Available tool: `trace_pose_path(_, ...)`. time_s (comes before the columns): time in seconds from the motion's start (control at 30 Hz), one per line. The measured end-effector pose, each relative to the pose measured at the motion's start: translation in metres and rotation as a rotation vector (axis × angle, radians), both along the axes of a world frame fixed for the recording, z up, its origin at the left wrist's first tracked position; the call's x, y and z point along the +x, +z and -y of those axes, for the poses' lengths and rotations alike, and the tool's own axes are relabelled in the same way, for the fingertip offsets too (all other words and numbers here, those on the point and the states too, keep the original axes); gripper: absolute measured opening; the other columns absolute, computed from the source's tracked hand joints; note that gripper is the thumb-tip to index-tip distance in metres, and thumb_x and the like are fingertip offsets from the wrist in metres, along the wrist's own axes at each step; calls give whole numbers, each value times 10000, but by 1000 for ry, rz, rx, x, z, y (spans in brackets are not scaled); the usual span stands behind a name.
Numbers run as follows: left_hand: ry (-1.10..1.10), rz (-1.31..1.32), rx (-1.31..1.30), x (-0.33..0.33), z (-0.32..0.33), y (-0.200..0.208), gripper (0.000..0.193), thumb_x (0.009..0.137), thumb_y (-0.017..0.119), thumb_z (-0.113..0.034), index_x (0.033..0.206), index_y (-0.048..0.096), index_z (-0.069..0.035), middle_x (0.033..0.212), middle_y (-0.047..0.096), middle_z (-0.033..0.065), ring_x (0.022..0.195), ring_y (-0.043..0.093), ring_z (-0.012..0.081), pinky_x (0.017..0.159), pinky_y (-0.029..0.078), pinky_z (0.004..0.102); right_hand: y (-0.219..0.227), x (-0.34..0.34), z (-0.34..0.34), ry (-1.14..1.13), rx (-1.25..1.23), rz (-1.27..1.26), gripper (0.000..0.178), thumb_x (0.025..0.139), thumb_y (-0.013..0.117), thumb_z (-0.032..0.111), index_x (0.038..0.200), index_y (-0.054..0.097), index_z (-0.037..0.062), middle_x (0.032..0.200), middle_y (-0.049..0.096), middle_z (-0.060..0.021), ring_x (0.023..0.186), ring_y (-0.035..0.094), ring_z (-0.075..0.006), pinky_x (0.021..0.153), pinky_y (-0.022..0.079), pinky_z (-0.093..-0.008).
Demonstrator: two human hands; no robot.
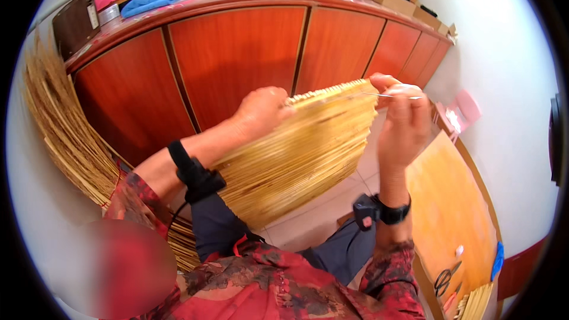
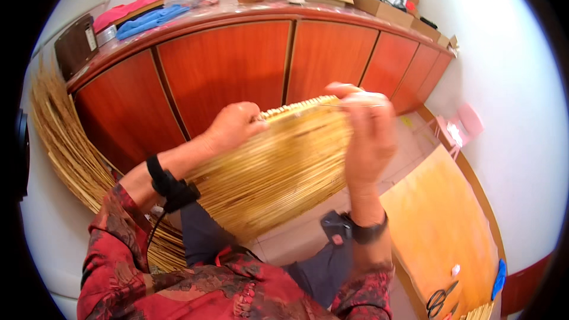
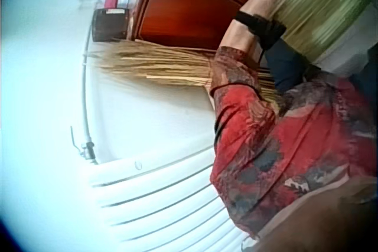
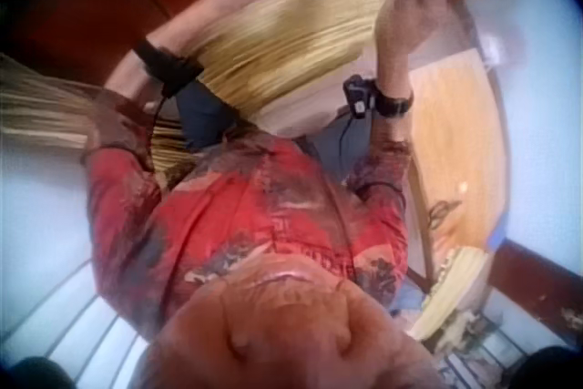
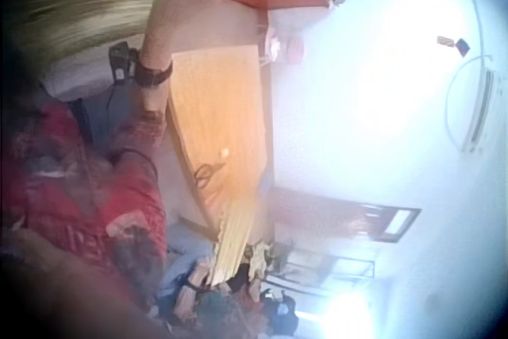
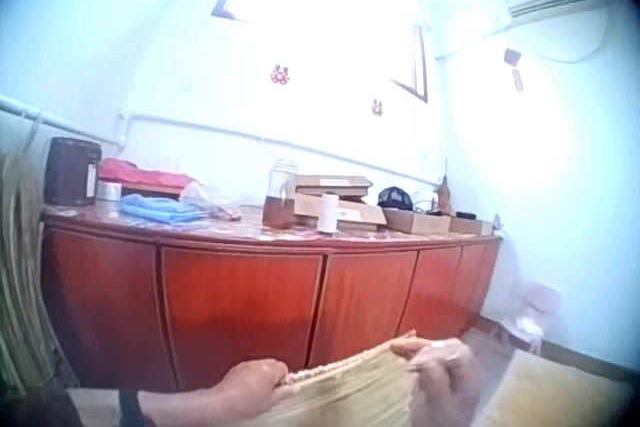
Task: The person is stitching together thin reed slats using a white thread to assemble a mat, repeatedly pulling the thread through prepared holes and aligning the slats by hand.
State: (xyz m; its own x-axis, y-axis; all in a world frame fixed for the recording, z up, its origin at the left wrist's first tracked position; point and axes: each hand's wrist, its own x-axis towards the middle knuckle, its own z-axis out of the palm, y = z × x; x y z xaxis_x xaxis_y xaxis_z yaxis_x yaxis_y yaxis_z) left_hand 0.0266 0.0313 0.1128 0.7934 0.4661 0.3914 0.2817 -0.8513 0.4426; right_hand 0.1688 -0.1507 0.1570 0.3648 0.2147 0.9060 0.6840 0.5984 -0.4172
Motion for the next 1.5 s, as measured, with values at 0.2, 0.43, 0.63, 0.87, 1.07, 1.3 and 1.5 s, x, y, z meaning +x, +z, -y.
trace_pose_path(0.2,36,102,109,-3,19,-20,269,821,657,-250,819,555,-1,830,576,159,764,586,354,668,466,429,-25,-17,42,756,-154,-594,164,976,482,217,904,483,70,742,490,-23,578,495,-140,621,496,-353)
trace_pose_path(0.43,74,137,85,-4,40,-72,240,817,655,-219,841,551,-4,855,564,157,726,587,365,638,472,433,-112,34,268,-618,-678,-783,149,944,525,246,858,527,124,700,389,60,506,304,-1,417,257,-169)
trace_pose_path(0.63,4,132,116,12,66,-87,222,800,673,-195,868,546,-26,842,547,137,724,582,350,621,473,428,-103,35,314,-660,-498,-833,130,895,581,201,939,573,78,749,493,28,611,453,-60,511,353,-198)
trace_pose_path(0.87,-183,145,158,17,104,-91,218,774,691,-167,861,542,-33,823,535,113,705,586,323,594,474,417,-148,-32,88,-112,-830,-743,204,801,705,135,962,647,25,679,514,38,600,442,-4,507,344,-184)
trace_pose_path(1.07,-185,93,115,14,111,-98,224,761,702,-162,873,552,-39,827,539,107,709,592,311,577,474,401,-184,-46,64,-21,-776,-897,187,814,705,147,923,634,13,586,460,58,475,409,-19,436,321,-195)
trace_pose_path(1.3,-197,-2,33,24,110,-100,254,762,707,-172,902,545,-35,841,547,116,732,592,336,603,477,413,-198,-39,65,61,-753,-869,152,862,650,161,875,619,14,616,470,71,554,418,-18,478,329,-191)
trace_pose_path(1.5,-213,-151,9,47,99,-99,279,811,657,-198,1020,549,-49,901,559,148,802,590,372,687,476,453,-178,-34,117,181,-456,-944,123,920,554,93,859,607,1,808,532,-45,571,472,-89,489,384,-217)
